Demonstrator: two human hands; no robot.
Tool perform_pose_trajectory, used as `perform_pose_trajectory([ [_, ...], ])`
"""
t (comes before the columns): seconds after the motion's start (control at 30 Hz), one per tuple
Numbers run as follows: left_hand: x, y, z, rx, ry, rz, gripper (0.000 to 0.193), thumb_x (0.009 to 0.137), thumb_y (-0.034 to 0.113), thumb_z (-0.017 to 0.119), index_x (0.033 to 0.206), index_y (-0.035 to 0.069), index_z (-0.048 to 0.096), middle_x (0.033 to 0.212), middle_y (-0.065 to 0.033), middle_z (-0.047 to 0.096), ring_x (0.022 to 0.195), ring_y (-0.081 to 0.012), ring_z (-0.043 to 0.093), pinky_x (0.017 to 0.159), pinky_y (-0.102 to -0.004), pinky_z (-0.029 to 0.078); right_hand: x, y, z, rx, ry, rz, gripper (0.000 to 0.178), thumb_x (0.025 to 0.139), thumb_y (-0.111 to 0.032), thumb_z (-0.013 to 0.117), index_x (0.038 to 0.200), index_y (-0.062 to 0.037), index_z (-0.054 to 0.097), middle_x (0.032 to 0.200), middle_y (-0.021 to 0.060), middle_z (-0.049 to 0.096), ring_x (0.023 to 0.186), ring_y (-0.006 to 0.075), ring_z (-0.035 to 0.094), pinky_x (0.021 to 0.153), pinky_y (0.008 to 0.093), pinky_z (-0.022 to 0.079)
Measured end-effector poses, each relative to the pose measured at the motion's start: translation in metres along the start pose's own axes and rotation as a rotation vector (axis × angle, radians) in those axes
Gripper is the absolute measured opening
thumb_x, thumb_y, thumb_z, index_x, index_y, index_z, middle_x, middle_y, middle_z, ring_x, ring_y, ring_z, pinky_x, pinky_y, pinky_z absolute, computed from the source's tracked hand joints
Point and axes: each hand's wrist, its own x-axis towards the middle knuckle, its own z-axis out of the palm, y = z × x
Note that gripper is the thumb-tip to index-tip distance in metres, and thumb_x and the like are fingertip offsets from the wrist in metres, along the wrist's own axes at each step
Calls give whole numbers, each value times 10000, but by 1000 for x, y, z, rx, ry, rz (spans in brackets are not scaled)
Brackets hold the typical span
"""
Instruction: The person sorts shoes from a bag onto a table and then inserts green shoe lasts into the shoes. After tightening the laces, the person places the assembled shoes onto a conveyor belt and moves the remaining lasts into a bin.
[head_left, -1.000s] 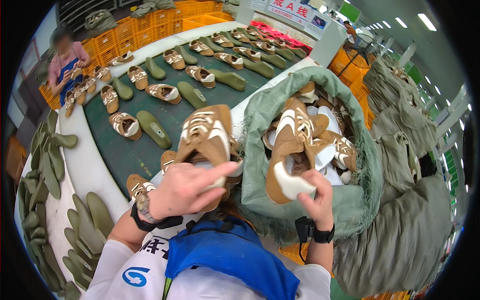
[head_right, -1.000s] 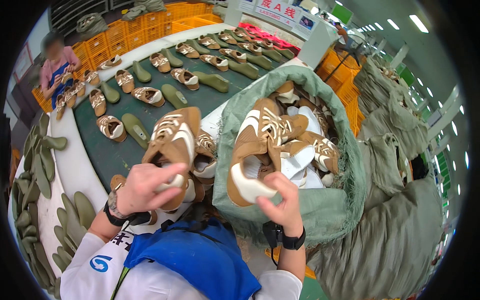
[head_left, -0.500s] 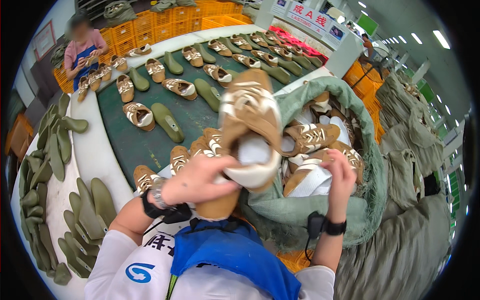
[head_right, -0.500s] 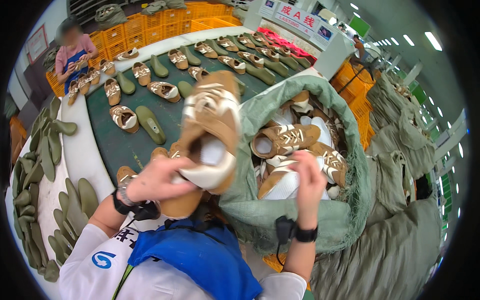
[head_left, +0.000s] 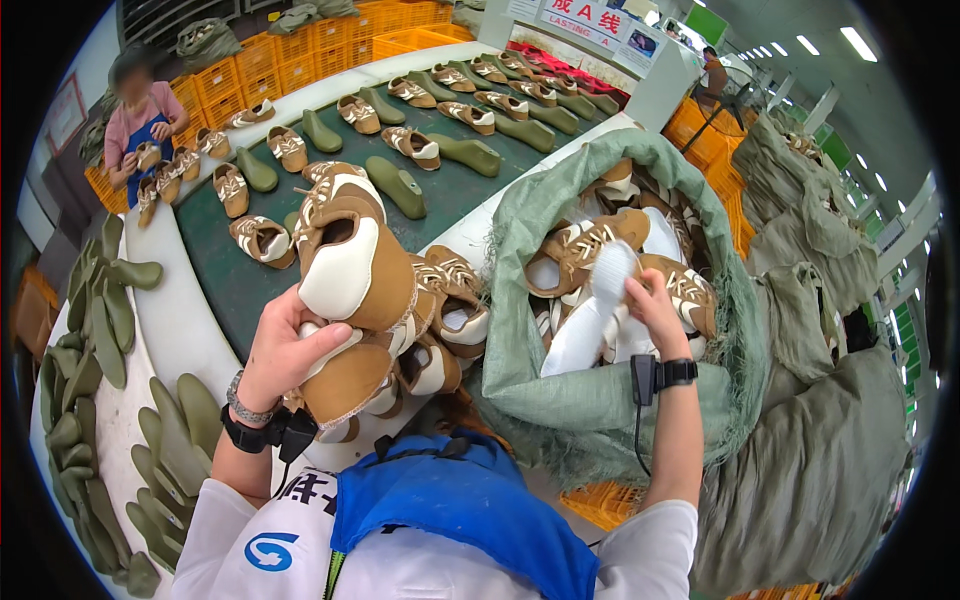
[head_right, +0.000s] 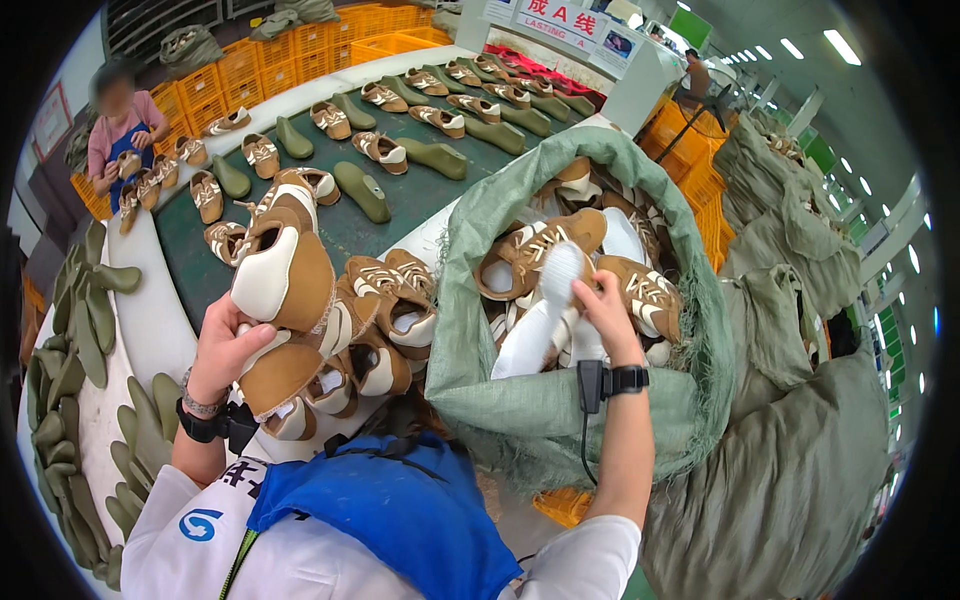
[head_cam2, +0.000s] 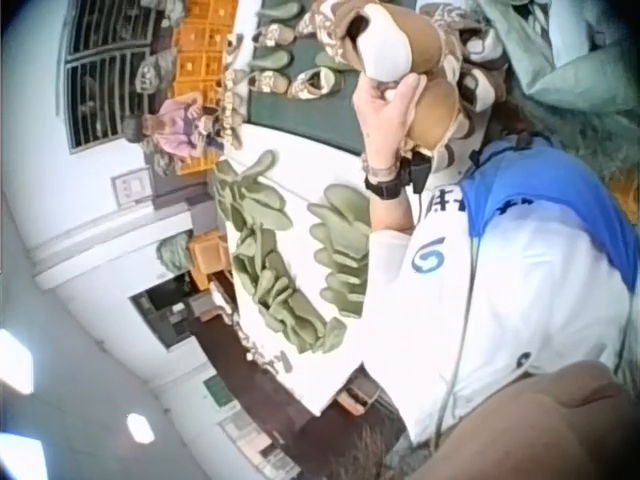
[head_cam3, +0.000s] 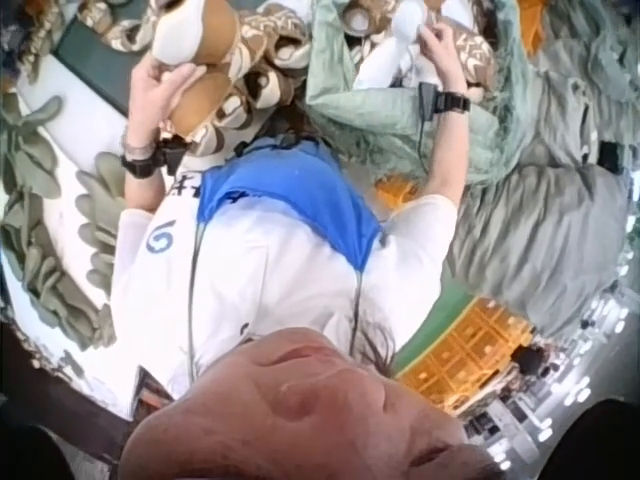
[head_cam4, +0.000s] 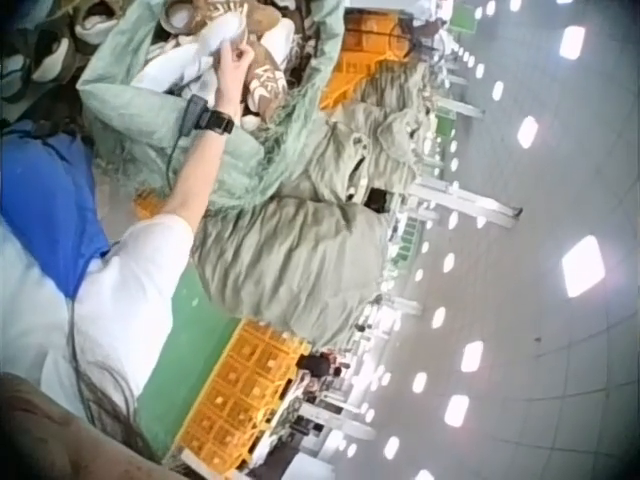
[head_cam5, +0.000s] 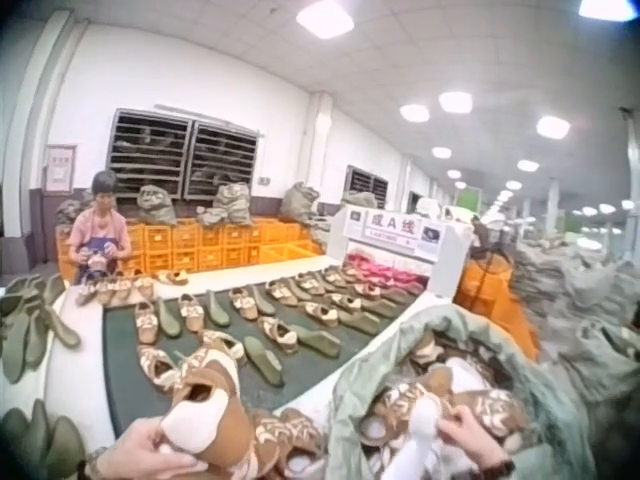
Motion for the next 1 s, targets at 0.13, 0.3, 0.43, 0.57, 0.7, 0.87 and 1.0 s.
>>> perform_pose_trajectory([
  [0.13,-1,-2,3,-71,-29,2,393,789,108,662,1136,-12,523,1010,-32,607,892,-75,548,785,-233,451,6,-22,3,228,96,-24,246,840,-166,588,1035,-120,445,765,-2,566,671,83,518,564,257,405],
  [0.3,-14,-9,-10,-63,3,-3,357,821,110,614,1141,-17,519,1027,-35,601,917,-86,544,819,-246,445,-6,-110,-9,898,-382,-87,469,926,-422,411,1219,-62,481,1161,102,563,1059,244,534,903,396,447],
  [0.43,-18,-9,-12,-132,129,8,380,814,142,622,1145,-12,518,1035,-44,608,936,-106,558,829,-268,451,15,-92,11,1115,-354,-283,494,908,-465,418,1221,-89,483,1185,95,544,1078,254,517,911,411,439],
  [0.57,-1,-6,-7,356,227,120,597,696,386,728,1080,-15,510,920,-175,639,858,-298,632,747,-347,486,10,-120,77,1122,-490,-421,477,908,-425,431,1229,-74,472,1185,92,544,1064,259,526,915,412,437],
  [0.7,2,7,4,686,219,66,744,600,613,704,942,-12,489,688,-211,581,685,-407,582,612,-422,467,-6,-153,173,1169,-108,-208,540,892,-478,389,1238,-72,476,1178,104,553,1054,285,544,886,435,462],
  [0.87,-17,3,-25,485,355,79,436,763,391,681,866,-25,595,611,-145,585,551,-230,594,532,-308,454,1,-147,230,1185,-401,-141,447,905,-374,419,1202,-47,487,1161,103,561,1059,267,540,913,410,443],
  [1.0,-40,8,-54,170,255,-17,289,830,280,643,831,-8,607,612,30,523,565,-15,413,501,-219,370,11,-131,267,1169,-361,-3,423,928,-314,402,1235,-27,446,1189,110,536,1073,262,524,941,411,423],
])
